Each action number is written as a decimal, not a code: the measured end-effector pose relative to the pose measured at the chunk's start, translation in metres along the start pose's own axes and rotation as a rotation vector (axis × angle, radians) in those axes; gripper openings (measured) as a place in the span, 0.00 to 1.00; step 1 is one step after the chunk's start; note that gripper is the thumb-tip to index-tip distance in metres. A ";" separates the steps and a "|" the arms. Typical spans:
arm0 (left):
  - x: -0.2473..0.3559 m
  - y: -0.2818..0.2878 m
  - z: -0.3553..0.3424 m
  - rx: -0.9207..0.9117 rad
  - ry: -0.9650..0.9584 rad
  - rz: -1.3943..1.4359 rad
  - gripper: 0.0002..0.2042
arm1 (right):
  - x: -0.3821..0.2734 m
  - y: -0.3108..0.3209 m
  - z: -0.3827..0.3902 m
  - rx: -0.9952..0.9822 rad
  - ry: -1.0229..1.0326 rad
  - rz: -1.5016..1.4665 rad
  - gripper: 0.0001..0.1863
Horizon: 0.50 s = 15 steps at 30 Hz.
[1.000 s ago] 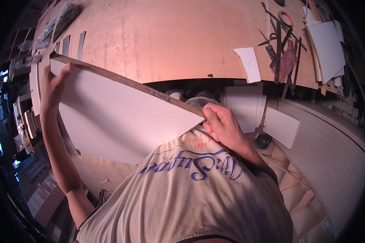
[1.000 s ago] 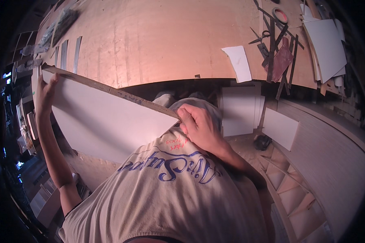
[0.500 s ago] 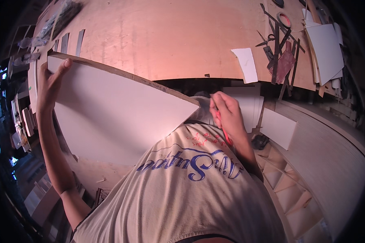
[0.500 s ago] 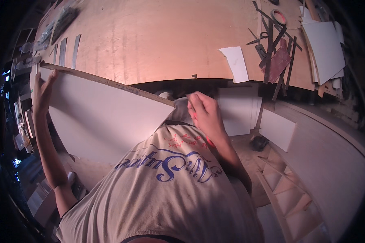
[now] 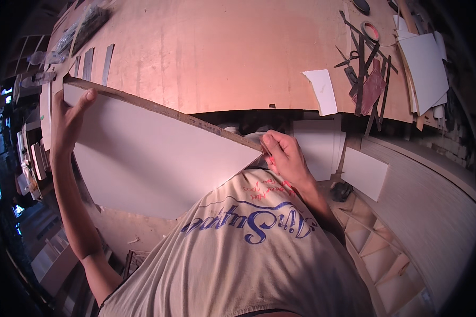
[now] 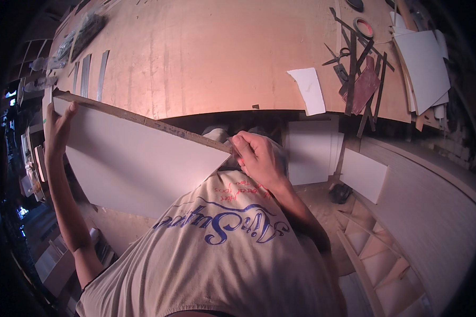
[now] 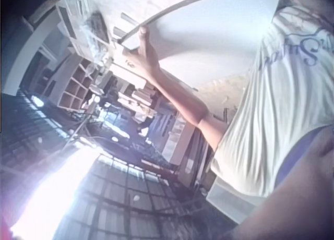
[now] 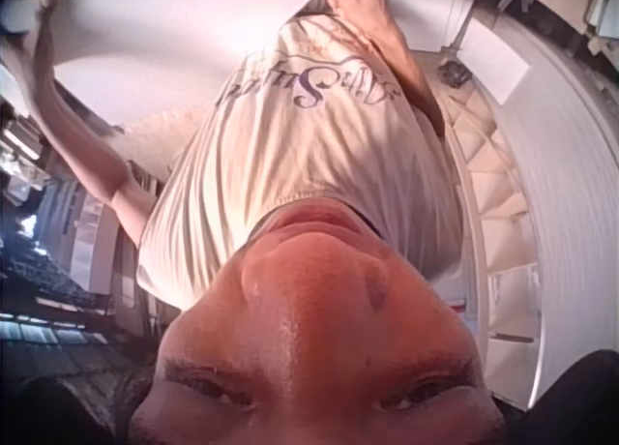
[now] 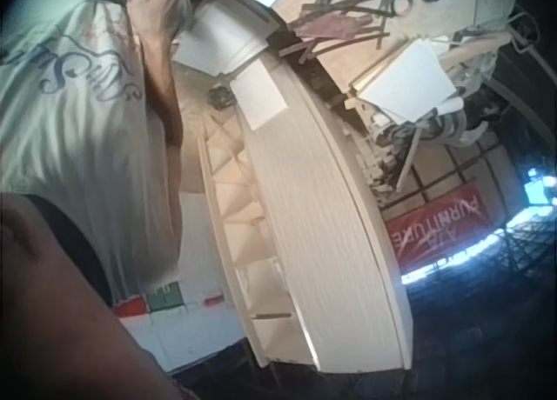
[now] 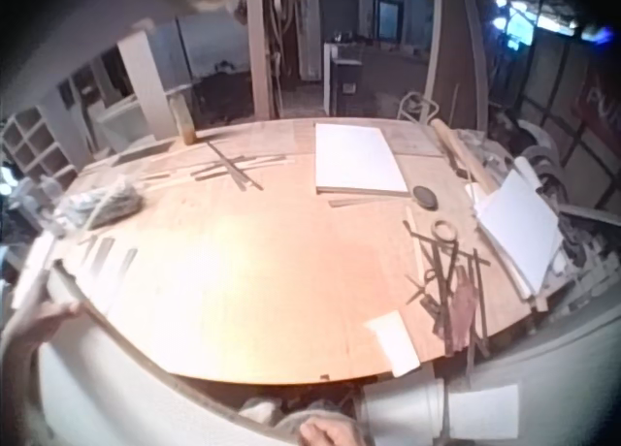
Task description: The person handles a white panel on a workbench, uses a utility knife to trim along the edge of the panel, and moves wooden strips on the table.
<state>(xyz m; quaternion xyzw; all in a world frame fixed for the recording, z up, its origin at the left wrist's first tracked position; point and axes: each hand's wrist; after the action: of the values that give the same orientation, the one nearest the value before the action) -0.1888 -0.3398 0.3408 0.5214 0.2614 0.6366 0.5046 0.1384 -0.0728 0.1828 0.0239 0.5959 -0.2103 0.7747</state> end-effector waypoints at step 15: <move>0.022 -0.011 0.009 0.089 -0.118 0.026 0.26 | -0.018 -0.008 0.017 0.104 0.056 0.118 0.18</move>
<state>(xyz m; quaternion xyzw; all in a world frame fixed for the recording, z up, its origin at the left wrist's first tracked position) -0.1750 -0.3175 0.3431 0.5831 0.2524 0.5993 0.4870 0.1473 -0.0792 0.2065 0.1051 0.6030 -0.1941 0.7666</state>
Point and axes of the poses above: each hand's wrist, its own z-axis away from the middle knuckle, its own y-axis out of the back of the hand, x = y × z, and after that the axes turned 12 degrees about y, right-handed
